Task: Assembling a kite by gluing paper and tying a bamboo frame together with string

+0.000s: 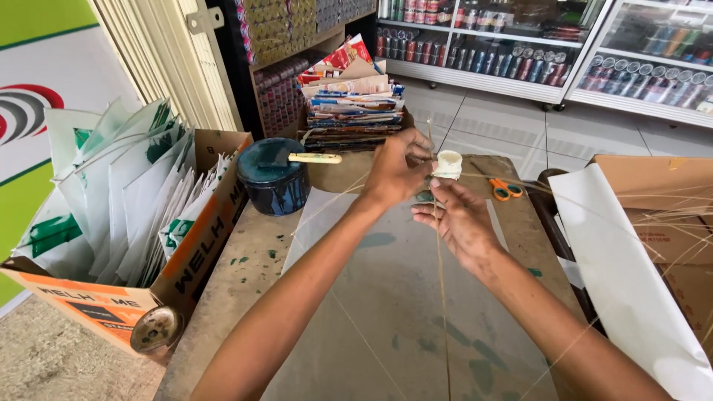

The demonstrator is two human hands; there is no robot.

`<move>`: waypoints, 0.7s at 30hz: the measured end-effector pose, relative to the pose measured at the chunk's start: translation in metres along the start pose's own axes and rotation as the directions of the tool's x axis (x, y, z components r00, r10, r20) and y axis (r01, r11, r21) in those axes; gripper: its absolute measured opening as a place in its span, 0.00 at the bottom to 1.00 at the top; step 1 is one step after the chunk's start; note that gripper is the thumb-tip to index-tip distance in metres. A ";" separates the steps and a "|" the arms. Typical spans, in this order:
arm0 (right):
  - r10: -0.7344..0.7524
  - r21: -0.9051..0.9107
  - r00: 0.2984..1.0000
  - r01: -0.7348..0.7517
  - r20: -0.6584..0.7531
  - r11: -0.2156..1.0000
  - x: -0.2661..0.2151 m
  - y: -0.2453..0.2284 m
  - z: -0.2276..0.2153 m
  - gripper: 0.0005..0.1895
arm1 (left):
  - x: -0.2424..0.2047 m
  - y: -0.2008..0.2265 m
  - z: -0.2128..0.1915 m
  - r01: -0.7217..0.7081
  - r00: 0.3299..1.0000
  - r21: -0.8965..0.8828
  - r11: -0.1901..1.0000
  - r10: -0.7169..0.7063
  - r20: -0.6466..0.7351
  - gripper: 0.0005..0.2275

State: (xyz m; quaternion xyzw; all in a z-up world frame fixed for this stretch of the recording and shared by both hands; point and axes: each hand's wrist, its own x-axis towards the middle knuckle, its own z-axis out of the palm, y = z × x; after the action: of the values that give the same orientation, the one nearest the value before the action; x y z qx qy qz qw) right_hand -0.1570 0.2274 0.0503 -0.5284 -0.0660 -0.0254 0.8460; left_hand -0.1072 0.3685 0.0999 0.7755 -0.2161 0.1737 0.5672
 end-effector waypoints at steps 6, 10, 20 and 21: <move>-0.005 -0.005 1.000 0.005 0.003 1.000 0.012 0.004 -0.007 0.04 | -0.040 0.020 0.004 -0.201 0.929 0.146 0.969 0.236 -0.284 0.08; 0.002 -0.015 1.000 -0.002 0.008 1.000 0.012 0.000 -0.010 0.04 | -0.067 0.012 0.017 -0.023 0.940 0.001 1.000 0.022 -0.339 0.08; 0.043 -0.005 0.998 -0.042 0.049 0.999 0.013 0.010 0.003 0.07 | -0.052 -0.020 0.023 0.307 0.903 -0.799 0.518 -0.424 0.071 0.09; 0.041 0.001 0.998 -0.041 0.049 0.999 0.016 0.012 0.003 0.07 | -0.054 -0.012 0.019 0.306 0.901 -0.820 0.484 -0.426 0.085 0.08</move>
State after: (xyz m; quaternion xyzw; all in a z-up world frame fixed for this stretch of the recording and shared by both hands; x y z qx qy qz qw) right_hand -0.1402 0.2357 0.0429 -0.5291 -0.0757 0.0050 0.8451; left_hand -0.1461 0.3607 0.0570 0.4394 -0.0636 -0.0208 0.8958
